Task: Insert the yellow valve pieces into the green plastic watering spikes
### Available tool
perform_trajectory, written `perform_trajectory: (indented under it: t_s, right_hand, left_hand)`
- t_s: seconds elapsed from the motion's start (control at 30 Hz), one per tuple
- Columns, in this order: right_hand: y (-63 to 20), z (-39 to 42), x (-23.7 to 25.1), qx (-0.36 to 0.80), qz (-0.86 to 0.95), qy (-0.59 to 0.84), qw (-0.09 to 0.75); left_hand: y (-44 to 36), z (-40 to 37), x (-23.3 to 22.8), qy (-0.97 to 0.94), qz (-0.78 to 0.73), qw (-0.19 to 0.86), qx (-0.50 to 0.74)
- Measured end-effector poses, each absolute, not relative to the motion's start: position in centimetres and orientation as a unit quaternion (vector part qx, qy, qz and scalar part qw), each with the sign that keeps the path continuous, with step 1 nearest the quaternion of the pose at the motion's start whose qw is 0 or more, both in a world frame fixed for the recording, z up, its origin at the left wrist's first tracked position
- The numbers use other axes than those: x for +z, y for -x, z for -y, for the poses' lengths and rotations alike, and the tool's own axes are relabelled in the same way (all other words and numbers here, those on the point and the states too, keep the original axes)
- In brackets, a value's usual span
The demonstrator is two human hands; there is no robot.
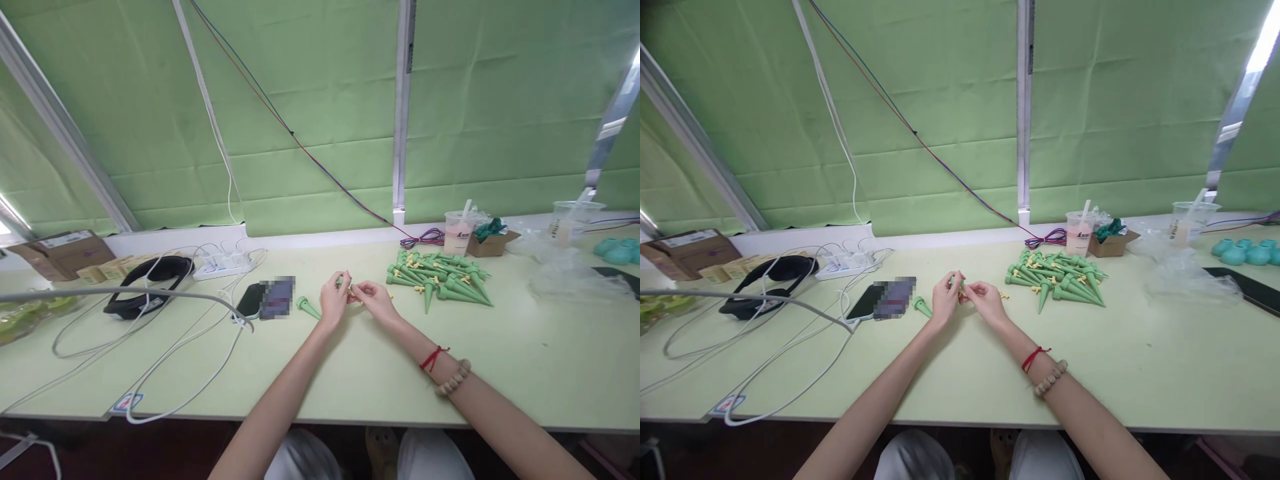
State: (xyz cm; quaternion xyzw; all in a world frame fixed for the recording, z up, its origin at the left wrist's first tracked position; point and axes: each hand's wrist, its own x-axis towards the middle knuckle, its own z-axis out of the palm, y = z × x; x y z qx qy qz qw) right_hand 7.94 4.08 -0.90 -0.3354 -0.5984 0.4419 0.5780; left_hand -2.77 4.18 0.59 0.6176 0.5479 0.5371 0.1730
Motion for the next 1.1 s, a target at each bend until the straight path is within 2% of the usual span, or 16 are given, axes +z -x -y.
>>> perform_trajectory:
  t_s: [0.33,0.6,1.1]
  right_hand:
    - [-8.3,-3.6,-0.8,0.369,0.604,0.372,0.600]
    - [-8.2,-4.3,-1.6,0.423,0.616,0.383,0.543]
    - [-8.6,-4.7,-1.4,0.413,0.604,0.388,0.561]
  left_hand:
    - [2.7,-4.2,0.2,-0.623,-0.572,0.159,0.510]
    - [2.9,-4.4,-0.1,-0.610,-0.569,0.180,0.521]
    - [2.8,-4.5,0.1,-0.582,-0.576,0.201,0.538]
